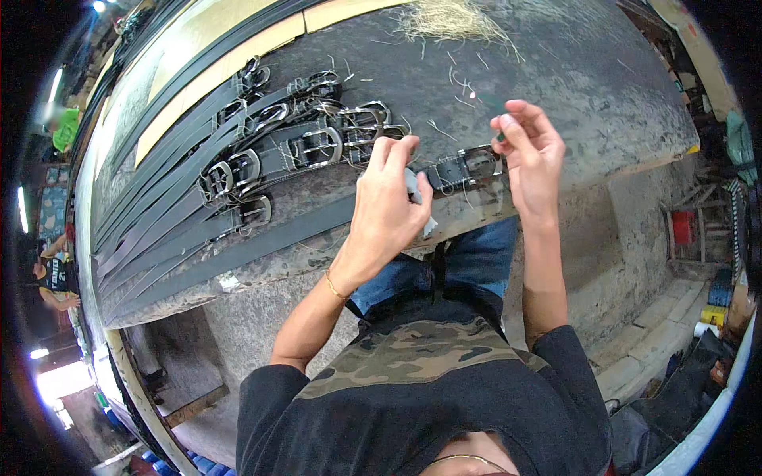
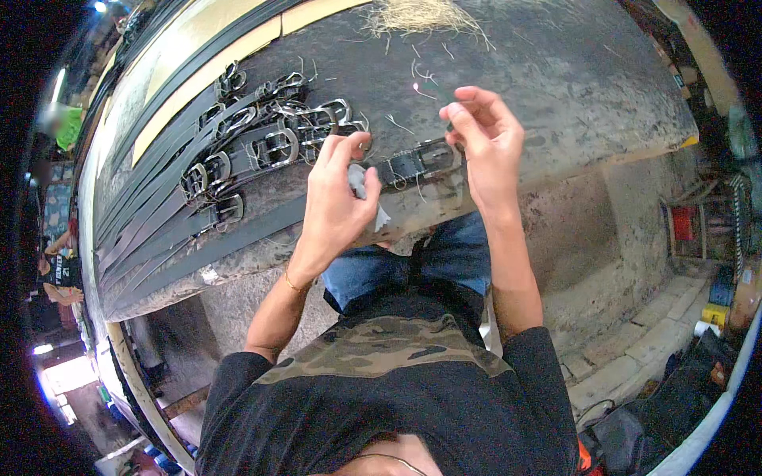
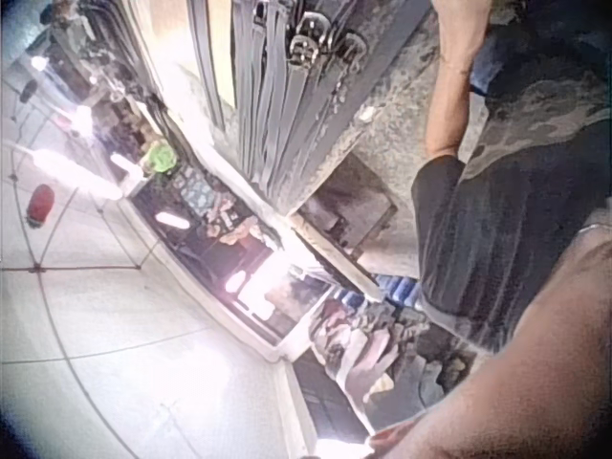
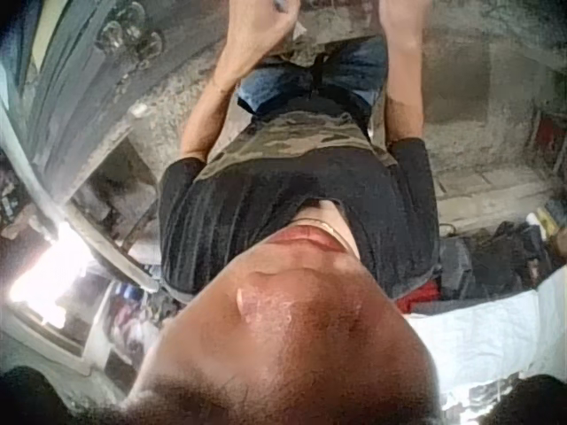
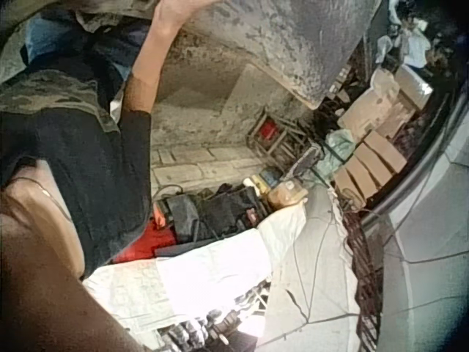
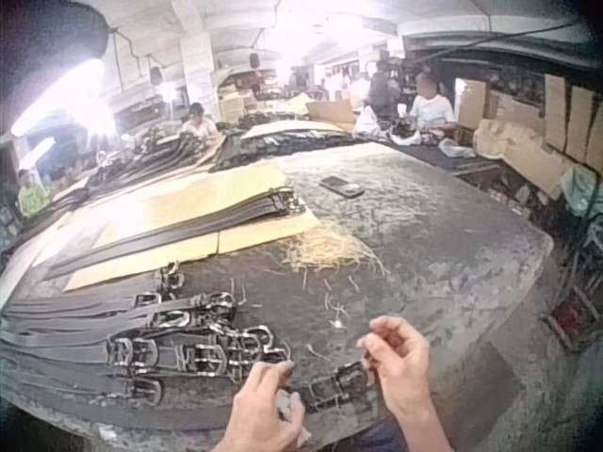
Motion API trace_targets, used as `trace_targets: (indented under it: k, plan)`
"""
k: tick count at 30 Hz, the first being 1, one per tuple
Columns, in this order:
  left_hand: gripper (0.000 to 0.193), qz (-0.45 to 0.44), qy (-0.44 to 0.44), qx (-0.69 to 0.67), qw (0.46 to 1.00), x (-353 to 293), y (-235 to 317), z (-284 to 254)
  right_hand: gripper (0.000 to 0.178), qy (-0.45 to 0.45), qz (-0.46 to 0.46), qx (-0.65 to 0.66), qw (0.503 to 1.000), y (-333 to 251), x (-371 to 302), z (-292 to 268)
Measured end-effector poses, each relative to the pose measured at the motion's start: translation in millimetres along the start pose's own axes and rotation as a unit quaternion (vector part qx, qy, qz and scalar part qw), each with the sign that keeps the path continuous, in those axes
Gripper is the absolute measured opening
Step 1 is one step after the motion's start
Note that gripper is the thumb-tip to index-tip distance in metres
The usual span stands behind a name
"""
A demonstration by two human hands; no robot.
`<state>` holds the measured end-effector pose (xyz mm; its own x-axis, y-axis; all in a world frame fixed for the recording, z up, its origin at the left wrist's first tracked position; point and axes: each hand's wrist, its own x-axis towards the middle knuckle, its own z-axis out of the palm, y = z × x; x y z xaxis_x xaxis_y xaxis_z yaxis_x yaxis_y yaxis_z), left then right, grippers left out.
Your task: The recorder is cleaning and assembling leather belts by attaching buckles and wiping the leather straps.
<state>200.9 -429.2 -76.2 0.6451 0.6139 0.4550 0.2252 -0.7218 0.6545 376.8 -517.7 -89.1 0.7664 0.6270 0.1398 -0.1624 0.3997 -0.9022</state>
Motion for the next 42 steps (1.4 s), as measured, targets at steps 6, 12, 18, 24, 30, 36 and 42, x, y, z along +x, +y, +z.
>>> trace_targets:
  k: [6,12,18,24,30,36,42]
  plan:
    - [0.019,-0.077,-0.103,0.083,0.988,10.1,10.4,4.5,0.013,-0.032,0.003,-0.055,0.998,11.9,-1.4,-4.6]
    - [0.011,-0.078,-0.117,0.013,0.99,20.6,0.5,3.2,0.012,-0.035,0.026,-0.014,0.999,10.4,1.1,-4.7]
    - [0.008,-0.043,-0.123,0.018,0.991,19.9,-1.5,8.6,0.013,-0.007,0.014,-0.044,0.999,9.7,-2.1,-0.8]
    - [0.007,-0.029,-0.186,0.108,0.976,19.4,8.7,8.8,0.014,-0.002,0.001,-0.065,0.998,11.3,-2.0,-0.8]
    - [0.008,-0.066,-0.114,-0.015,0.991,14.1,-2.5,-2.7,0.014,0.006,0.006,-0.061,0.998,10.3,-0.9,-0.5]
    - [0.014,-0.06,-0.173,0.051,0.982,16.8,1.5,-7.4,0.014,0.022,0.005,-0.028,0.999,11.5,-0.9,0.4]
    - [0.009,-0.081,-0.15,0.056,0.984,15.6,11.6,-5.6,0.013,-0.001,0.014,-0.068,0.998,10.6,-3.7,0.9]
